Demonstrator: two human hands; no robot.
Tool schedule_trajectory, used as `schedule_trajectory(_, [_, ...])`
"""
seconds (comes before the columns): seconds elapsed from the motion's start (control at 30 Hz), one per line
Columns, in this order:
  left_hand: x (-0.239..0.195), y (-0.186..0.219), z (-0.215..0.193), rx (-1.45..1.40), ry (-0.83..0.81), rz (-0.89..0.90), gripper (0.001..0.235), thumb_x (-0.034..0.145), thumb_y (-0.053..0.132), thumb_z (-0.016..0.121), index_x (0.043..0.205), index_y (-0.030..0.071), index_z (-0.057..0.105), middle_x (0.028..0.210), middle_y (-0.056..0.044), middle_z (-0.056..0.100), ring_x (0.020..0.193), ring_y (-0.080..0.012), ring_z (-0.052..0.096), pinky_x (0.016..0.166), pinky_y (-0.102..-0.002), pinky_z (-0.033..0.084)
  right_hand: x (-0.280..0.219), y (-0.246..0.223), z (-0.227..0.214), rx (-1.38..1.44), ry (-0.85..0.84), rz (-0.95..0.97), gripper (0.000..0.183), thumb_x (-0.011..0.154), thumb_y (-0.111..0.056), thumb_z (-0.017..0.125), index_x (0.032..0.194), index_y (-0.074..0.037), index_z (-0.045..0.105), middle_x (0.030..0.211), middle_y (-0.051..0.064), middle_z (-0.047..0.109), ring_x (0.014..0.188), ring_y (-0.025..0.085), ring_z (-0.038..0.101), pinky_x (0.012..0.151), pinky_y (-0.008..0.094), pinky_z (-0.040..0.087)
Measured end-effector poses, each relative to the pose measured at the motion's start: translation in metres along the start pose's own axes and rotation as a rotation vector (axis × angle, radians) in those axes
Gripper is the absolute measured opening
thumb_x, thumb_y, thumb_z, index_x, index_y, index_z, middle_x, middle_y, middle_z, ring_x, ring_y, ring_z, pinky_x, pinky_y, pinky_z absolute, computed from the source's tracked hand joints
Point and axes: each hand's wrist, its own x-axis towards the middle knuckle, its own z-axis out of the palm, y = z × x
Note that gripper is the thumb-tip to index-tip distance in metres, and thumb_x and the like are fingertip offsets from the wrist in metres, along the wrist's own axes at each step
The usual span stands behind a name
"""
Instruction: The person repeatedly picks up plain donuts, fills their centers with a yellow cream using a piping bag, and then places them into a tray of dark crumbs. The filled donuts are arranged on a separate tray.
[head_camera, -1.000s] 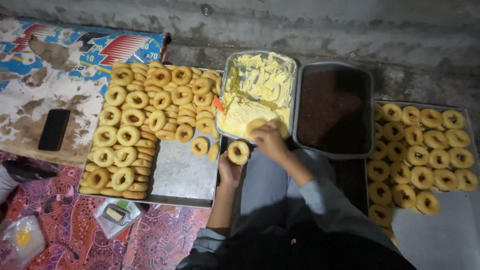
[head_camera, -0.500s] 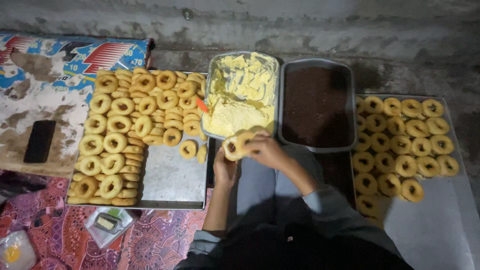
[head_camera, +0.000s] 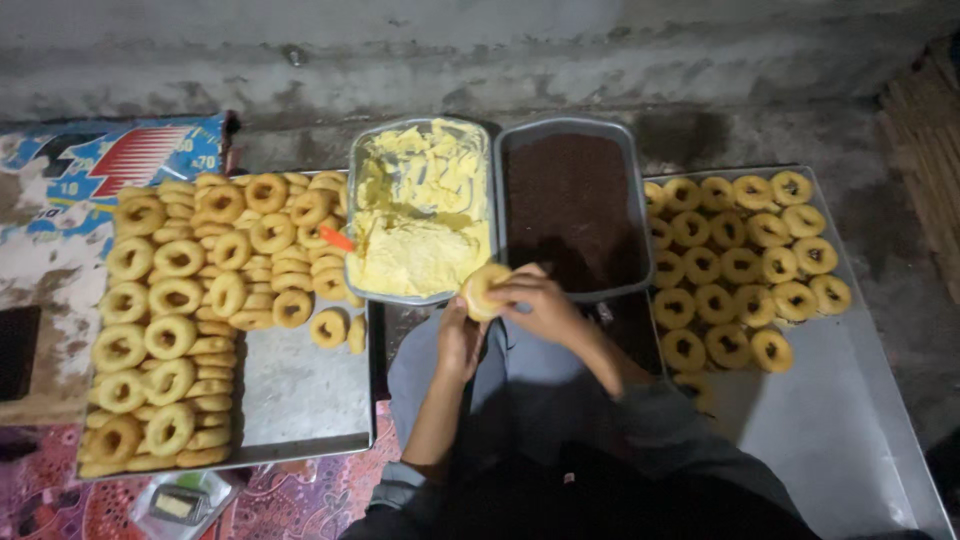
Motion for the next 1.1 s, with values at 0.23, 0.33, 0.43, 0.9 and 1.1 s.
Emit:
schedule_trajectory(0.23, [0.08,-0.063,0.029,0.758,0.11,-0.037,0.035,0.107,0.031,0.06,0.116,-0.003,0.063,0.105,-0.025,0.059,0.097,-0.0376,0.057,0.087,-0.047,0.043,-0.056,0.138,-0.044,-0.608,-0.011,0.444,0.022,0.077,-0.011,0.08,0.099,-0.009,0.079,0.096,0.017,0.075,0.085,0.04,0.067,0.08,0.046,0.056])
schedule_trajectory(0.33, [0.12,-0.081,0.053,1.353,0.035,0.509,0.025,0.098,0.021,0.065,0.104,-0.004,0.066,0.117,-0.026,0.065,0.109,-0.0382,0.063,0.097,-0.044,0.05,-0.077,0.168,-0.045,-0.219,0.282,0.702,0.024,0.09,-0.018,0.071,0.113,-0.012,0.076,0.107,0.013,0.076,0.097,0.029,0.076,0.084,0.042,0.061])
schedule_trajectory(0.43, [0.144,-0.087,0.064,1.668,-0.192,0.92,0.018,0.092,0.011,0.064,0.102,-0.004,0.065,0.126,-0.027,0.062,0.118,-0.0427,0.059,0.105,-0.045,0.05,-0.092,0.179,-0.051,0.688,0.693,1.288,0.034,0.093,-0.021,0.06,0.124,-0.009,0.067,0.116,0.01,0.073,0.111,0.026,0.073,0.09,0.044,0.059])
schedule_trajectory(0.9, [0.123,-0.103,0.042,0.04,0.145,-0.277,0.025,0.106,0.014,0.04,0.117,0.002,0.058,0.116,-0.014,0.069,0.103,-0.026,0.071,0.09,-0.041,0.061,-0.047,0.068,-0.052,-0.179,0.447,0.392,0.037,0.087,-0.008,0.073,0.123,-0.012,0.068,0.121,0.008,0.071,0.115,0.029,0.065,0.099,0.042,0.056])
schedule_trajectory(1.1, [0.107,-0.095,0.05,0.048,-0.016,-0.263,0.025,0.107,0.012,0.039,0.12,0.001,0.058,0.116,-0.016,0.067,0.105,-0.0279,0.07,0.093,-0.043,0.061,-0.021,0.029,-0.052,-0.353,0.495,0.269,0.052,0.086,-0.009,0.077,0.135,-0.008,0.062,0.135,0.014,0.065,0.131,0.034,0.056,0.109,0.048,0.048])
